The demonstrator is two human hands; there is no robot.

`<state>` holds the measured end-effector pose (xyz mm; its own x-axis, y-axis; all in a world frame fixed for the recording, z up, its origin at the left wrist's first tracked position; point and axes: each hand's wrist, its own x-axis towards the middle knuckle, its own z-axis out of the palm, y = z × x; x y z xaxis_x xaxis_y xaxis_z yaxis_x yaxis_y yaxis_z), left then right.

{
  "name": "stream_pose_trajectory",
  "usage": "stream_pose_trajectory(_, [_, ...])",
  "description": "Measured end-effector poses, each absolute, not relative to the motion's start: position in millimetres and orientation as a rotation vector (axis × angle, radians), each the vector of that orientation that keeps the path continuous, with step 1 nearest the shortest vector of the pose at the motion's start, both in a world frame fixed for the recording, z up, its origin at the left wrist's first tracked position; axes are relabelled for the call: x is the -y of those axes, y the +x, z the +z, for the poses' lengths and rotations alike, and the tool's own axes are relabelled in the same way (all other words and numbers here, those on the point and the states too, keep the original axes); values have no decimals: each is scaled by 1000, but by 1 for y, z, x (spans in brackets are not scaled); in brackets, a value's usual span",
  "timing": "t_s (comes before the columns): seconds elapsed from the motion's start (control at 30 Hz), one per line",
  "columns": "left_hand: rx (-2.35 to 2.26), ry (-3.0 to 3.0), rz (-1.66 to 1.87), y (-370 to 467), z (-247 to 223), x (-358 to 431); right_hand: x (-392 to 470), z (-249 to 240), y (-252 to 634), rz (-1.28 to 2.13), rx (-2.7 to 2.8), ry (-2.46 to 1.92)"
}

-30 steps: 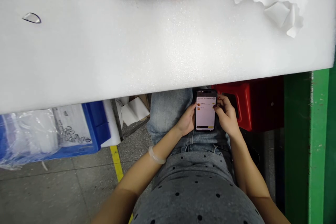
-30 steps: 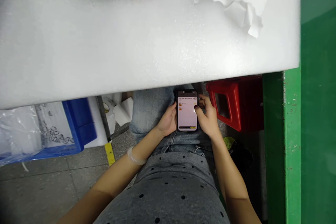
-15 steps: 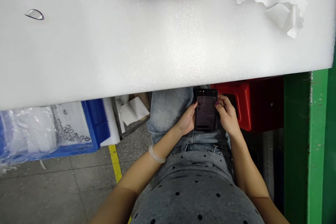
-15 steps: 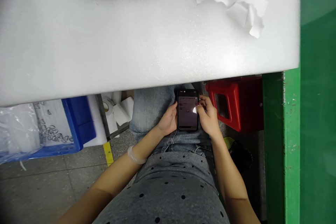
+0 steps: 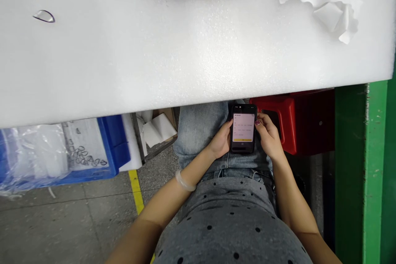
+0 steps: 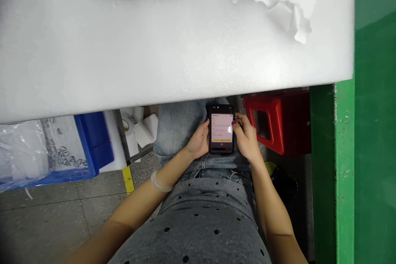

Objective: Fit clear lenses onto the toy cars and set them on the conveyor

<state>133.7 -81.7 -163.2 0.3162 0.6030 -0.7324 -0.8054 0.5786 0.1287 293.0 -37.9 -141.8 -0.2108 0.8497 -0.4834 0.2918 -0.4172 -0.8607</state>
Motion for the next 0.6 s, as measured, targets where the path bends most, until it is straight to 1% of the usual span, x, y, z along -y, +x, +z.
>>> stream_pose_trajectory(0.33, [-805,-262,966,135,-165,83,38,-145,295,1672,1387,-1595])
stream_pose_trajectory(0.6, [-944,-97,1068,141,-164,86,37,-139,295,1687,1497,-1547])
